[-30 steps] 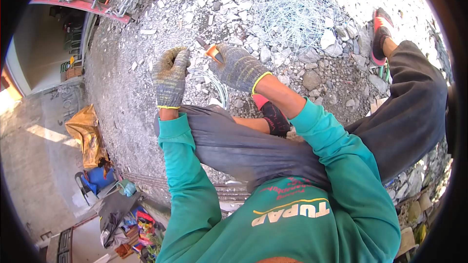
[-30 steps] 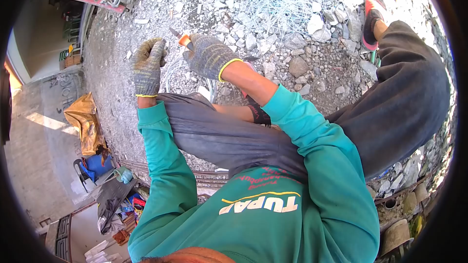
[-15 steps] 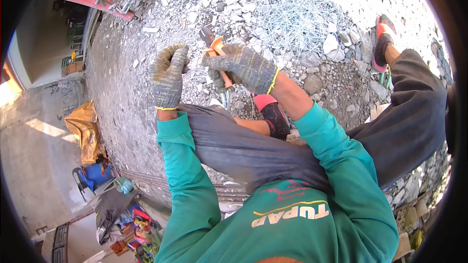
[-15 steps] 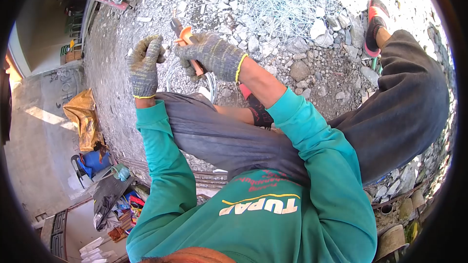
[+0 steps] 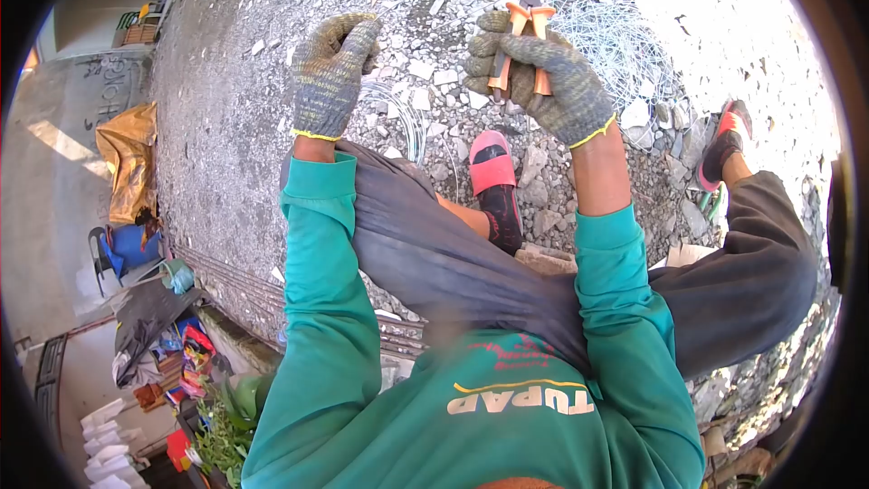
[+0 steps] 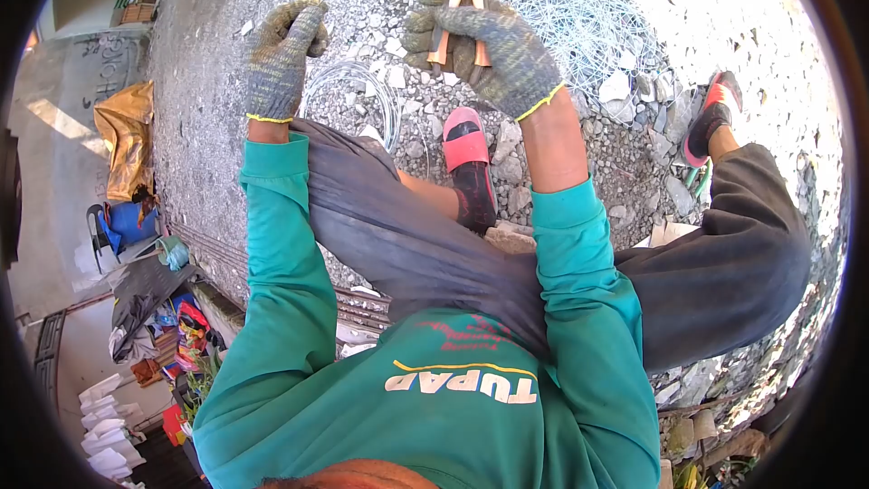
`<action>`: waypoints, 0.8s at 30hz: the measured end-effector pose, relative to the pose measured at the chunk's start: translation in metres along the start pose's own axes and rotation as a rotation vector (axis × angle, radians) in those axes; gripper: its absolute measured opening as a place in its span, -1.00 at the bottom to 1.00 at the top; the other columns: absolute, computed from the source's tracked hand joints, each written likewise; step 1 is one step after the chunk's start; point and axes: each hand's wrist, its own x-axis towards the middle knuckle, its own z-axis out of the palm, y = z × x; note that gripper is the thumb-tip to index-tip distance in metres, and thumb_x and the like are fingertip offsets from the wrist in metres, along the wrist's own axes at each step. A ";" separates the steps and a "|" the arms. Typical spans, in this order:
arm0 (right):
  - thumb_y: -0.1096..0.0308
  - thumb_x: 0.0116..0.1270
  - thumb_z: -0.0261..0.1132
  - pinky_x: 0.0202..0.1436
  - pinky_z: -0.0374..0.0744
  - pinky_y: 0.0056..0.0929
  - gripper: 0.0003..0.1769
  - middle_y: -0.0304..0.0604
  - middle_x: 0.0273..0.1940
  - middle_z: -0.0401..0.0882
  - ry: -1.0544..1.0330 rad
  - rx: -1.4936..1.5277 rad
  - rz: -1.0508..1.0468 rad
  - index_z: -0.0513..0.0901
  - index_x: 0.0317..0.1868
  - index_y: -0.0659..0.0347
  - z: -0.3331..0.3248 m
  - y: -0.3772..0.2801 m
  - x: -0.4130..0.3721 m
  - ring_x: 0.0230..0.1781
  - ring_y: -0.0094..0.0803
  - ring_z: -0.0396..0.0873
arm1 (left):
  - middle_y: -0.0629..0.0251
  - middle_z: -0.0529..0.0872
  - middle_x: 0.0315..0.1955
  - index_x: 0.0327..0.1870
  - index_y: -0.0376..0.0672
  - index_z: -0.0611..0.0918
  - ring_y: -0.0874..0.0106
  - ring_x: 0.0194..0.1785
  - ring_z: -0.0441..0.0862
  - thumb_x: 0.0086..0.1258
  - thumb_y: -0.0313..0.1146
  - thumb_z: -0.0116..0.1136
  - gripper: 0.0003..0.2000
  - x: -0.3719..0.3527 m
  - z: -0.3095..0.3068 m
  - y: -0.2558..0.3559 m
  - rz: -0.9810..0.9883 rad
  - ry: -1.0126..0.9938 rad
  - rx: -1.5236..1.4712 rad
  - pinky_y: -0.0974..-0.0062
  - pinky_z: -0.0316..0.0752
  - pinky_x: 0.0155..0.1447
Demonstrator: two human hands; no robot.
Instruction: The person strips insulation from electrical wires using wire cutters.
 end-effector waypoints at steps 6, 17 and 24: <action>0.29 0.29 0.25 -0.16 0.62 -0.04 -0.64 0.16 -0.30 0.67 0.247 -1.447 -0.234 0.57 0.03 0.31 -0.021 0.059 0.023 -0.25 0.07 0.68 | 0.41 0.69 -0.35 -0.02 -0.21 0.70 0.64 -0.35 0.53 0.45 -0.27 0.28 -0.77 0.000 0.008 -0.012 0.061 0.023 0.233 0.62 0.49 -0.23; 0.27 0.33 0.26 -0.25 0.54 0.04 -0.65 0.26 -0.33 0.64 0.184 -1.391 -0.419 0.57 0.05 0.28 0.010 0.076 0.010 -0.26 0.23 0.63 | 0.38 0.73 -0.25 0.06 -0.19 0.71 0.60 -0.28 0.59 0.47 -0.35 0.22 -0.77 -0.005 0.022 -0.013 0.193 -0.150 0.346 0.58 0.55 -0.13; 0.18 0.35 0.29 -0.24 0.54 0.02 -0.61 0.24 -0.34 0.65 0.169 -1.403 -0.391 0.56 0.07 0.24 0.003 0.080 0.016 -0.26 0.23 0.63 | 0.34 0.73 -0.27 0.06 -0.20 0.70 0.58 -0.25 0.61 0.48 -0.32 0.22 -0.76 -0.007 0.025 -0.026 0.199 -0.165 0.304 0.57 0.55 -0.12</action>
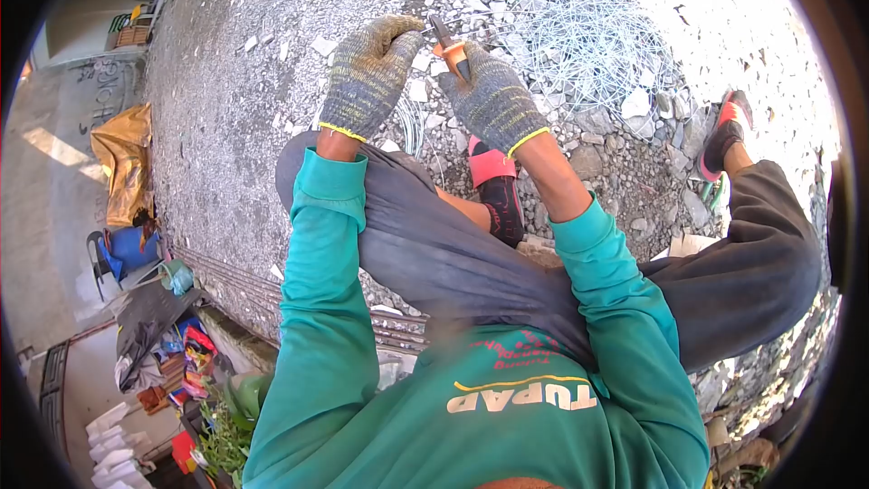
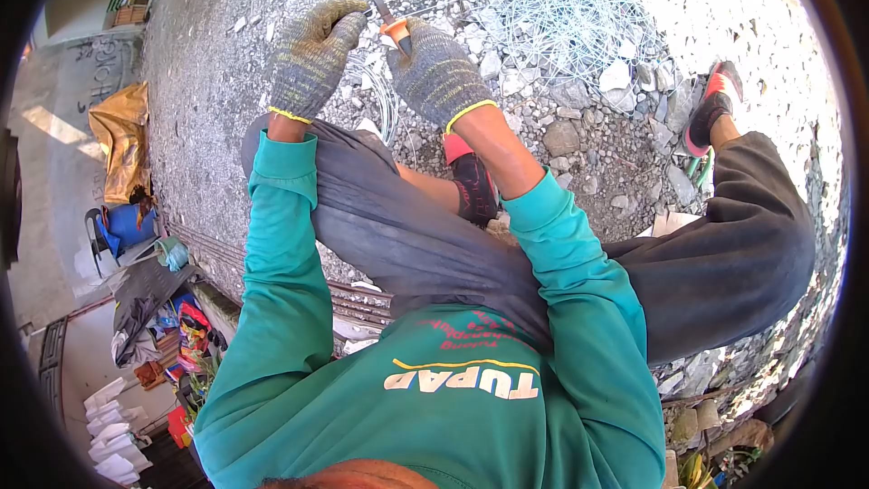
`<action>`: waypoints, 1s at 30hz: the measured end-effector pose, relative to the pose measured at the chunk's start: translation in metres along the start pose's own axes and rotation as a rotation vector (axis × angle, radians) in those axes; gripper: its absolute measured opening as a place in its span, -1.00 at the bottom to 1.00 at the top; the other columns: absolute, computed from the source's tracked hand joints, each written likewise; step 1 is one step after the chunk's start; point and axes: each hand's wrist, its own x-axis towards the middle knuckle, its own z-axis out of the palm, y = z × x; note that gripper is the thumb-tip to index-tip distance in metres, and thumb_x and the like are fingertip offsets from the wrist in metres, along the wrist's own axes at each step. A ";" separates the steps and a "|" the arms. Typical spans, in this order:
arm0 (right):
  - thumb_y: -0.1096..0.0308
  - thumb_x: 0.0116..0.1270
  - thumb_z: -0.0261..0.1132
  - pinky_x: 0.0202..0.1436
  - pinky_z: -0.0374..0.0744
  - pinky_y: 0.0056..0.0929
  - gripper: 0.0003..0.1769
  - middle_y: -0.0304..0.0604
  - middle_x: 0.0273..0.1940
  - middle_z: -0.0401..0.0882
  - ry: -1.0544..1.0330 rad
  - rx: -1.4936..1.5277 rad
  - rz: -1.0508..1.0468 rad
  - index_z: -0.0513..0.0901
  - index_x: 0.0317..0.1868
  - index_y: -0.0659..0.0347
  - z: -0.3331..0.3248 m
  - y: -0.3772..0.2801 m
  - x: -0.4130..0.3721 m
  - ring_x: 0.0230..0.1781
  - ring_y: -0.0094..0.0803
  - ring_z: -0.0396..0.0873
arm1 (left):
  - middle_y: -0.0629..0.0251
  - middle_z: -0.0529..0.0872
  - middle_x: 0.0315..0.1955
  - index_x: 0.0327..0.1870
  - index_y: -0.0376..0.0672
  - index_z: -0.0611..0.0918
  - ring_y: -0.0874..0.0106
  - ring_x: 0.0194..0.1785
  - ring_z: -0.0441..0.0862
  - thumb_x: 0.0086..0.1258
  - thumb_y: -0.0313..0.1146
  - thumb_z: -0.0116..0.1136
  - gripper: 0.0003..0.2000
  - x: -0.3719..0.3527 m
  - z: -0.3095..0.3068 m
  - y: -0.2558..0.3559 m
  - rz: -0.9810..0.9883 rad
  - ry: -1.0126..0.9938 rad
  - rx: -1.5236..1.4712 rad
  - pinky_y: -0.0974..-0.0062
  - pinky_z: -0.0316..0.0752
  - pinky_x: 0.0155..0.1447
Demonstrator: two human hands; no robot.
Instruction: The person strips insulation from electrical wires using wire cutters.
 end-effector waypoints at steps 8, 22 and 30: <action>0.00 0.36 0.32 -0.18 0.59 -0.12 -0.61 0.09 -0.32 0.68 -0.145 0.260 0.265 0.68 -0.04 0.14 0.001 0.008 0.004 -0.26 0.04 0.67 | 0.36 0.72 -0.30 0.04 -0.23 0.70 0.60 -0.27 0.59 0.49 -0.32 0.21 -0.77 -0.002 0.004 0.015 -0.074 -0.056 -0.017 0.57 0.55 -0.12; 0.00 0.38 0.31 -0.35 0.56 -0.22 -0.58 0.07 -0.48 0.65 0.259 0.231 0.154 0.71 -0.12 0.24 -0.018 0.068 0.021 -0.48 -0.13 0.62 | 0.39 0.64 -0.46 -0.03 -0.26 0.71 0.61 -0.38 0.52 0.45 -0.27 0.27 -0.75 -0.011 -0.016 0.014 -0.310 -0.095 0.015 0.60 0.47 -0.25; -0.05 0.36 0.30 -0.39 0.53 -0.21 -0.53 -0.02 -0.54 0.63 0.108 0.215 0.369 0.71 -0.18 0.27 -0.022 0.084 0.013 -0.52 -0.21 0.60 | 0.37 0.68 -0.42 0.01 -0.25 0.71 0.61 -0.36 0.53 0.46 -0.25 0.24 -0.73 -0.008 0.004 0.005 -0.169 -0.060 0.206 0.59 0.47 -0.24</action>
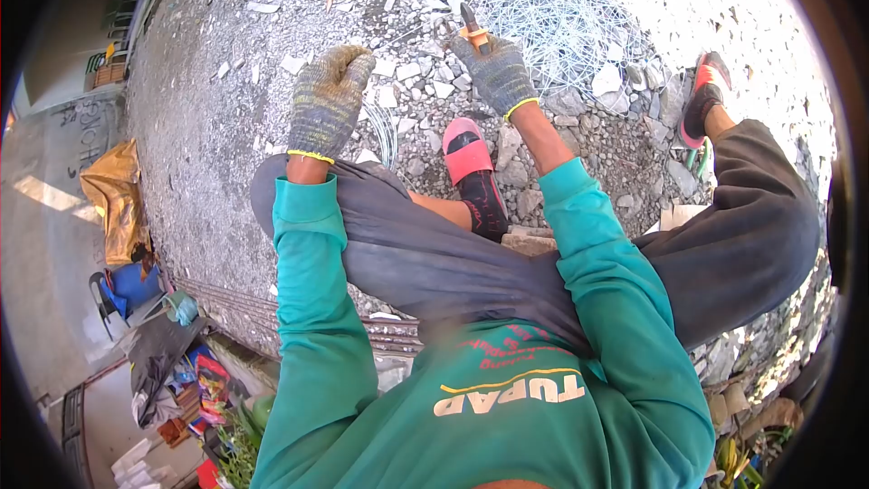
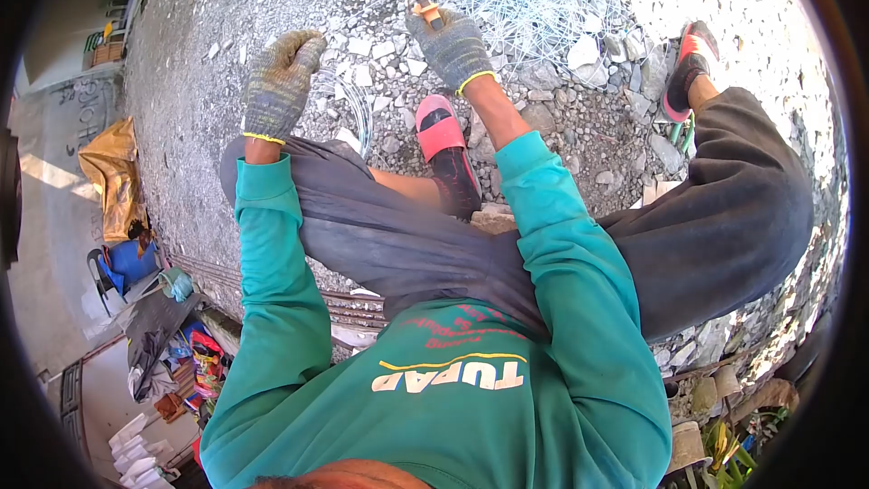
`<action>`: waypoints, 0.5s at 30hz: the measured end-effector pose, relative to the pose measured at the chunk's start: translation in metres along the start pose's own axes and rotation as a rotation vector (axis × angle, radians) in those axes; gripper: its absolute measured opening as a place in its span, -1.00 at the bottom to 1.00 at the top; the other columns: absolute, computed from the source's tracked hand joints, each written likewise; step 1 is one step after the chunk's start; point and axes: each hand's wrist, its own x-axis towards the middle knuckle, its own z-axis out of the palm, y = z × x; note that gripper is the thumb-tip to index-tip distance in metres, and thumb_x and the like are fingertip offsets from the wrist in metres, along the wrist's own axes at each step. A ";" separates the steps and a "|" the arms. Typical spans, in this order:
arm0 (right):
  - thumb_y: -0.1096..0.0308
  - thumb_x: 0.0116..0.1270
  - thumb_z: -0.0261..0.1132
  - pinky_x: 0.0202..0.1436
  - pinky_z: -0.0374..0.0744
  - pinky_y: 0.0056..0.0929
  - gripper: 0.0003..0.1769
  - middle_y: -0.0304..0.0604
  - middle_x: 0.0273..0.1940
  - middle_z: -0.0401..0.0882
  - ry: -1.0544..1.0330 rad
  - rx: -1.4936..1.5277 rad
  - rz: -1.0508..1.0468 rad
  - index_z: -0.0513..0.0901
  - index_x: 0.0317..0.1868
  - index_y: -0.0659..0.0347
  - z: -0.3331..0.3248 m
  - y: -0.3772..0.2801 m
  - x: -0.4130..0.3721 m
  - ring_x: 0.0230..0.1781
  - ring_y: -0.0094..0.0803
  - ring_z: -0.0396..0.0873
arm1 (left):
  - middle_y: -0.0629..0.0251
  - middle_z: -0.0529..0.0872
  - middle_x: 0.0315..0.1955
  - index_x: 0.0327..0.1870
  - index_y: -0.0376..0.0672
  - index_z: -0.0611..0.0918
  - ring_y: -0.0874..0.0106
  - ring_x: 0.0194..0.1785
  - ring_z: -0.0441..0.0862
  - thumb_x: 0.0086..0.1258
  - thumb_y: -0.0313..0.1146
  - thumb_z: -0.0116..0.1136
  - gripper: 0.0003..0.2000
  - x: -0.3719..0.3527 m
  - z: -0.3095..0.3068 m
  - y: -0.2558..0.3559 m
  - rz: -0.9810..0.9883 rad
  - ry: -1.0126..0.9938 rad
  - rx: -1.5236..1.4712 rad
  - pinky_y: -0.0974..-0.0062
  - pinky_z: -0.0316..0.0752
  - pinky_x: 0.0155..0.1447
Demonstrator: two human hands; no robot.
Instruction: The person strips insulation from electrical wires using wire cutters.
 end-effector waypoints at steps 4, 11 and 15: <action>-0.04 0.34 0.31 -0.33 0.56 -0.16 -0.53 0.02 -0.48 0.65 -0.082 0.130 0.032 0.68 -0.15 0.28 0.004 0.003 0.013 -0.47 -0.13 0.64 | 0.41 0.67 -0.45 0.00 -0.25 0.71 0.65 -0.41 0.51 0.46 -0.27 0.25 -0.74 0.004 -0.006 0.000 -0.062 0.082 -0.127 0.63 0.44 -0.30; 0.06 0.28 0.31 -0.13 0.60 -0.05 -0.58 0.17 -0.28 0.70 -0.257 -0.306 -0.143 0.65 -0.05 0.24 0.004 -0.058 -0.020 -0.22 0.09 0.68 | 0.43 0.66 -0.45 -0.03 -0.25 0.70 0.67 -0.43 0.48 0.47 -0.25 0.25 -0.75 0.006 -0.007 0.003 -0.073 0.139 -0.266 0.67 0.41 -0.34; 0.12 0.30 0.28 -0.10 0.60 -0.01 -0.59 0.18 -0.28 0.69 -0.249 -0.256 -0.278 0.62 0.02 0.23 0.022 -0.076 -0.044 -0.20 0.13 0.67 | 0.41 0.67 -0.43 -0.02 -0.24 0.70 0.67 -0.43 0.49 0.46 -0.24 0.25 -0.74 0.004 -0.009 0.010 -0.020 0.120 -0.257 0.66 0.43 -0.33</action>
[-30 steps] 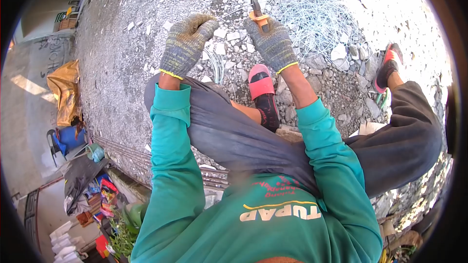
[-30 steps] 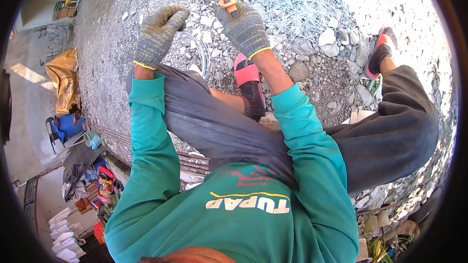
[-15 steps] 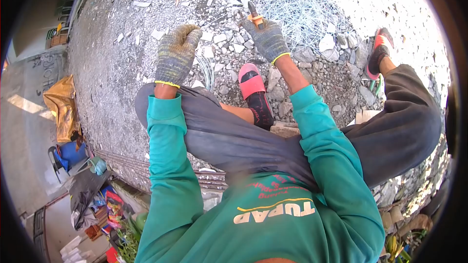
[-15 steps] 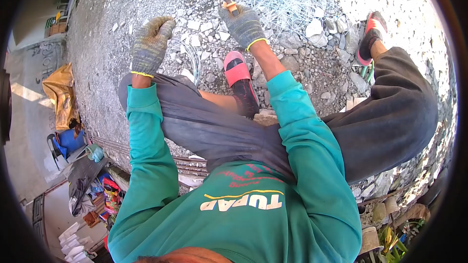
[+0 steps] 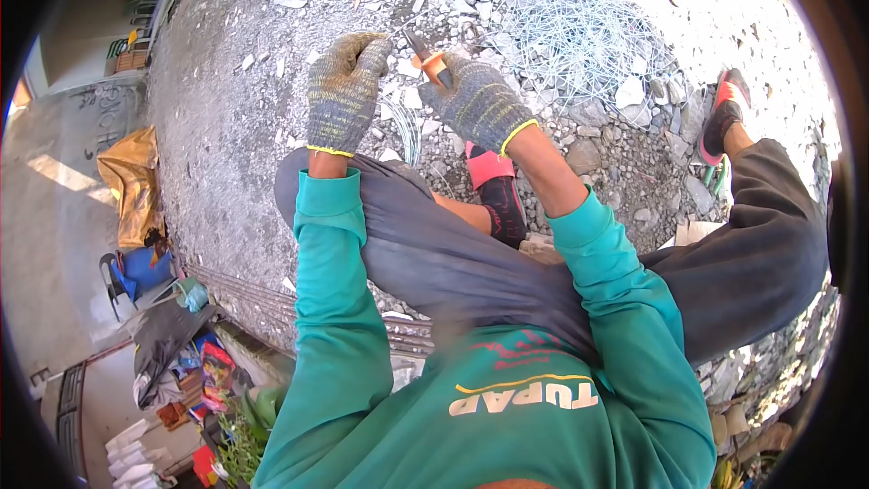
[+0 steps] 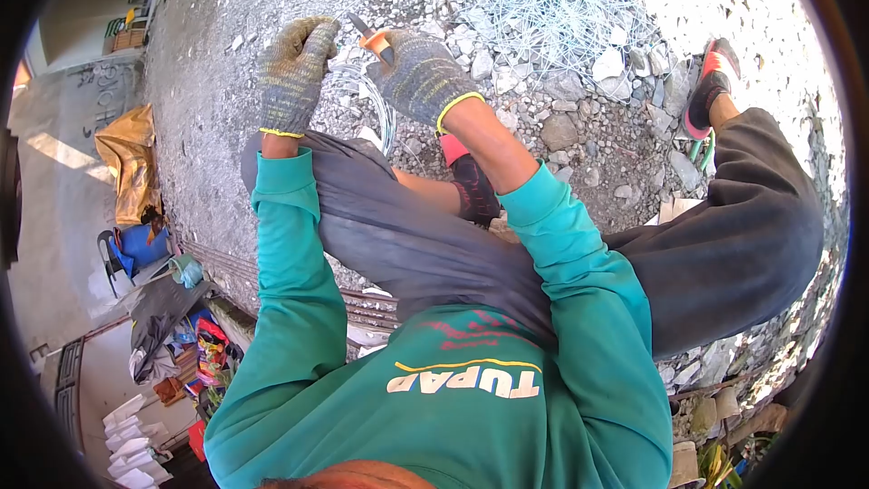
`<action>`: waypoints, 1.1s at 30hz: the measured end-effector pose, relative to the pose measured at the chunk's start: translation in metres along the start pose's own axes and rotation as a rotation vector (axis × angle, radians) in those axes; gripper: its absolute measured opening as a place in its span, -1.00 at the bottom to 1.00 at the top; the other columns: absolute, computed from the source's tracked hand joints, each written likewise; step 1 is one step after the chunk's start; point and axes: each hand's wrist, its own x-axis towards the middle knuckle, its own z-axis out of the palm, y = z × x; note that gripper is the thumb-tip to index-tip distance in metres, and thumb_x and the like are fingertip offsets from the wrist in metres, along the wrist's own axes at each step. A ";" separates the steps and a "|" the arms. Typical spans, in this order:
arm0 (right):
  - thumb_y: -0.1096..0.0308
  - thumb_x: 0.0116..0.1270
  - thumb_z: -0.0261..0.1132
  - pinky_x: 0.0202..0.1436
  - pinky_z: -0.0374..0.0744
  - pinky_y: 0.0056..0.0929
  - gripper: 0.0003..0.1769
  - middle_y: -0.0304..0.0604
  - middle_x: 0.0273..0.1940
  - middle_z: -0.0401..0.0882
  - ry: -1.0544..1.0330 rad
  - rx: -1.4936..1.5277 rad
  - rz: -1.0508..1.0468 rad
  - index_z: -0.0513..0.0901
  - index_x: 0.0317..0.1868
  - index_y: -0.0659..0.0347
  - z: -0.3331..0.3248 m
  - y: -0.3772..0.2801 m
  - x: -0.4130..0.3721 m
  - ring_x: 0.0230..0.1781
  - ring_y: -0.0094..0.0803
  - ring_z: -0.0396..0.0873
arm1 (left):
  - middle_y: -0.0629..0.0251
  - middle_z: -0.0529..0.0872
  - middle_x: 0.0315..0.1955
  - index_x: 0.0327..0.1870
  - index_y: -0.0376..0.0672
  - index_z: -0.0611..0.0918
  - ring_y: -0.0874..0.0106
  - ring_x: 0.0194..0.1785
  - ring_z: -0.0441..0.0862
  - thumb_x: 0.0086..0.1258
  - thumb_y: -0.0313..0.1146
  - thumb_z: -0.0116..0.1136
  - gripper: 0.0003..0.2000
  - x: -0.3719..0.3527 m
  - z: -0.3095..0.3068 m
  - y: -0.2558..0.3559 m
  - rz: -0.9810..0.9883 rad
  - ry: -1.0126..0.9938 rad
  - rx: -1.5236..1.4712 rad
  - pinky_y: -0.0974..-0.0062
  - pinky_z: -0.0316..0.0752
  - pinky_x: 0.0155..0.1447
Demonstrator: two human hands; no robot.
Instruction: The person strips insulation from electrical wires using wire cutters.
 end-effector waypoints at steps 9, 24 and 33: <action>0.15 0.33 0.29 -0.10 0.60 0.00 -0.63 0.20 -0.27 0.68 0.012 0.100 0.001 0.60 -0.01 0.26 0.012 -0.006 -0.004 -0.19 0.15 0.66 | 0.39 0.70 -0.41 0.00 -0.25 0.69 0.67 -0.43 0.51 0.46 -0.25 0.27 -0.74 -0.003 0.000 0.000 0.012 -0.021 -0.026 0.66 0.44 -0.34; 0.12 0.33 0.31 -0.15 0.58 0.01 -0.63 0.18 -0.28 0.68 0.000 0.053 0.041 0.61 -0.03 0.24 0.008 -0.008 -0.002 -0.20 0.17 0.65 | 0.36 0.72 -0.37 -0.02 -0.24 0.70 0.65 -0.40 0.54 0.45 -0.27 0.27 -0.76 -0.004 -0.003 -0.004 0.001 -0.027 -0.032 0.65 0.46 -0.32; 0.02 0.34 0.36 -0.24 0.57 -0.11 -0.57 0.13 -0.37 0.67 0.064 0.391 0.061 0.65 -0.12 0.29 0.016 0.018 0.011 -0.30 0.03 0.67 | 0.36 0.72 -0.29 0.02 -0.25 0.69 0.62 -0.31 0.58 0.46 -0.37 0.23 -0.79 -0.003 -0.011 -0.005 0.008 -0.059 -0.117 0.63 0.52 -0.23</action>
